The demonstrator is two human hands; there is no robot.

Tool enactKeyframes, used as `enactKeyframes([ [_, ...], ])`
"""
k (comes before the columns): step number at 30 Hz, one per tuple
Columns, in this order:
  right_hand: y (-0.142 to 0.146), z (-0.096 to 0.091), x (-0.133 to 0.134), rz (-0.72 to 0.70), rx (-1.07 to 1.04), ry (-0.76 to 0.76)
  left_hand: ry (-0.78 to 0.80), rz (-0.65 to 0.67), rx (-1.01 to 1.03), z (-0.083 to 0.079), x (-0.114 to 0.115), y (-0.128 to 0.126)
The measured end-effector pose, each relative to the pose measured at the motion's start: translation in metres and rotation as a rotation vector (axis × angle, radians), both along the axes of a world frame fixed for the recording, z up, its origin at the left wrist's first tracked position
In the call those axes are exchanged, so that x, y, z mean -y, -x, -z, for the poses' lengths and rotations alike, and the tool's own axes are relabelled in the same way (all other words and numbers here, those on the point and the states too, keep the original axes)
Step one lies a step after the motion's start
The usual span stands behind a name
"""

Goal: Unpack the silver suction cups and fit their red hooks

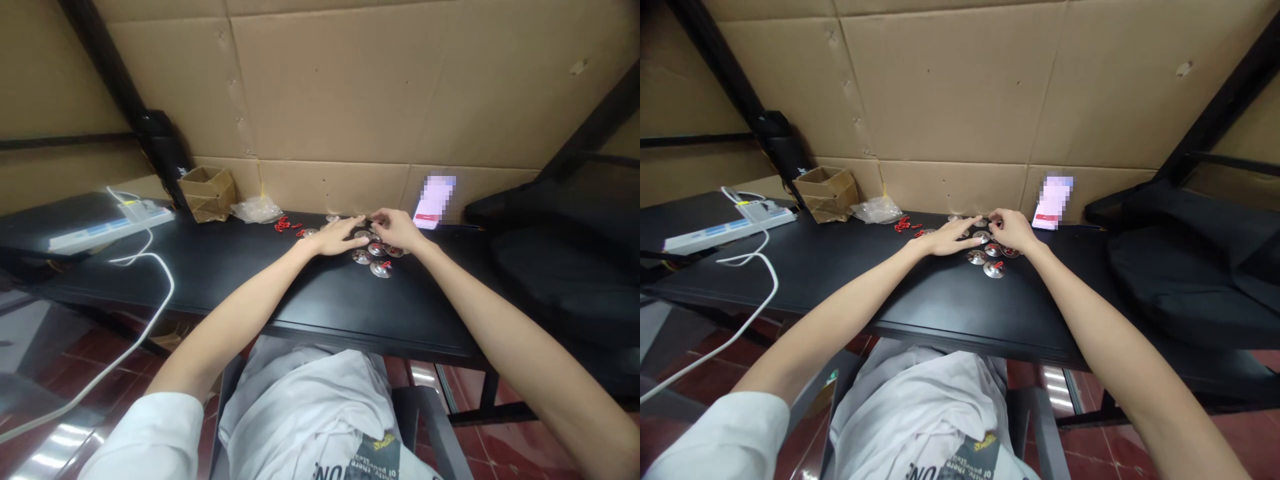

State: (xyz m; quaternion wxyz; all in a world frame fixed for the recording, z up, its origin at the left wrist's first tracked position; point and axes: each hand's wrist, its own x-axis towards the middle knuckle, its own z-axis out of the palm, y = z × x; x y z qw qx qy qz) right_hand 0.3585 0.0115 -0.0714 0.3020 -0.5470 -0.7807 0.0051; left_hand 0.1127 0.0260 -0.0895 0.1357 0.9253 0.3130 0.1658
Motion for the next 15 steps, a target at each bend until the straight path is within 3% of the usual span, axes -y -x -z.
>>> enactKeyframes([
  [4,-0.022,-0.021,0.002,-0.186,0.032,0.272,0.078,0.139,-0.163,-0.002,0.005,-0.007],
  [7,-0.032,-0.032,0.007,-0.278,0.119,0.42,0.081,0.061,-0.246,-0.002,0.0,-0.004],
  [10,-0.04,-0.039,0.012,-0.252,0.183,0.494,0.005,-0.063,-0.275,-0.002,-0.008,0.006],
  [13,-0.048,-0.046,0.015,-0.233,0.201,0.508,-0.136,-0.15,-0.207,-0.001,-0.011,0.01],
  [15,-0.051,-0.048,0.017,-0.256,0.204,0.539,-0.186,-0.113,-0.118,0.001,-0.008,0.005],
])
